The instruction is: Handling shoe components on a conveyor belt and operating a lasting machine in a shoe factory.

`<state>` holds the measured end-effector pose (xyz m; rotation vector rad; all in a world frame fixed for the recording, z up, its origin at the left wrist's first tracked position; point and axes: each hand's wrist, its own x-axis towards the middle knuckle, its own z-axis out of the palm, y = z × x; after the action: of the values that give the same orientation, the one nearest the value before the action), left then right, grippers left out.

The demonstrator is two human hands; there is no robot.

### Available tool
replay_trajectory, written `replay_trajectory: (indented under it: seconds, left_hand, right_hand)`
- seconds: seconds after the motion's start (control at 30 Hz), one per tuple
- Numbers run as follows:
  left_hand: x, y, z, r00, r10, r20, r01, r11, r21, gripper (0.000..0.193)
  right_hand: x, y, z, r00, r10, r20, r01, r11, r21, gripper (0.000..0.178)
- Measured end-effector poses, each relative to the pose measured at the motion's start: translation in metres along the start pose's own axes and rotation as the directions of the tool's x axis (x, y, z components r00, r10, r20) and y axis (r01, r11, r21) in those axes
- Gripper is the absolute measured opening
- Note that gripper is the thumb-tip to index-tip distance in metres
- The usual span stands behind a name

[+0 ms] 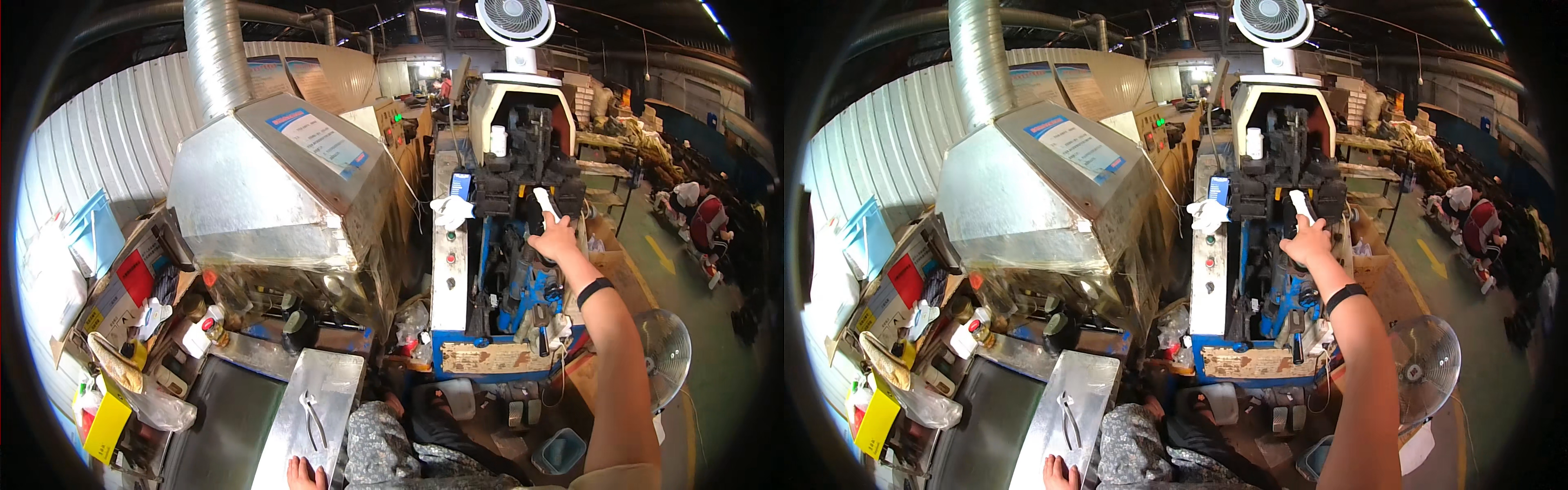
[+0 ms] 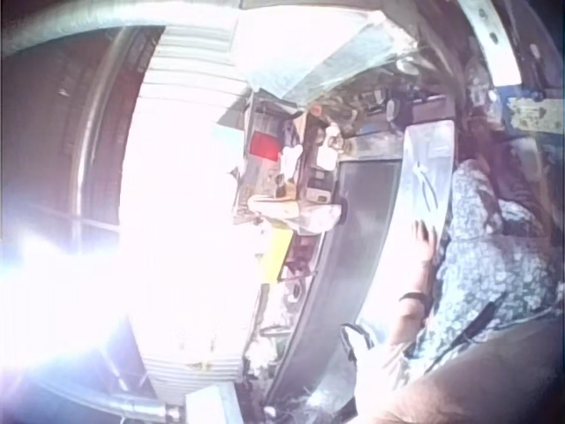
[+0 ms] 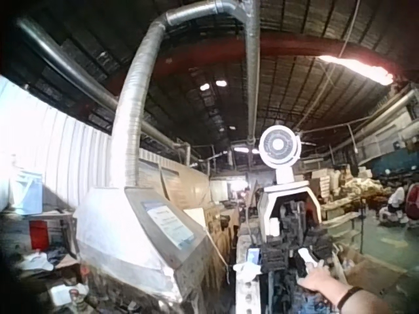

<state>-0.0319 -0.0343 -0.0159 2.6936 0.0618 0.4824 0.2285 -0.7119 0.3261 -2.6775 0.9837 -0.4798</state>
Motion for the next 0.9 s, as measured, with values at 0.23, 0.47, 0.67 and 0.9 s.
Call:
replay_trajectory:
  seconds: [0.23,0.47,0.67,0.9]
  left_hand:
    - [-0.003,-0.029,0.025,0.991,-0.131,0.012,0.13,0.96,-0.248,0.055]
    - [0.054,0.179,-0.103,0.575,-0.491,0.654,0.818,0.348,-0.458,0.042]
    - [0.077,0.205,-0.078,0.841,0.283,0.461,0.121,0.732,-0.671,0.034]
    - [0.119,0.3,-0.051,0.918,0.36,0.167,0.037,0.343,-0.939,0.037]
  right_hand:
    - [-0.027,0.027,0.025,0.961,-0.092,-0.262,0.157,0.958,0.239,0.084]
    - [-0.027,0.071,0.062,0.834,-0.166,-0.526,0.361,0.886,0.293,0.086]
    - [-0.065,0.058,0.008,0.794,-0.34,-0.504,0.517,0.814,0.266,0.081]
    - [-0.235,0.027,0.054,0.544,-0.508,-0.668,0.837,0.281,0.469,0.096]
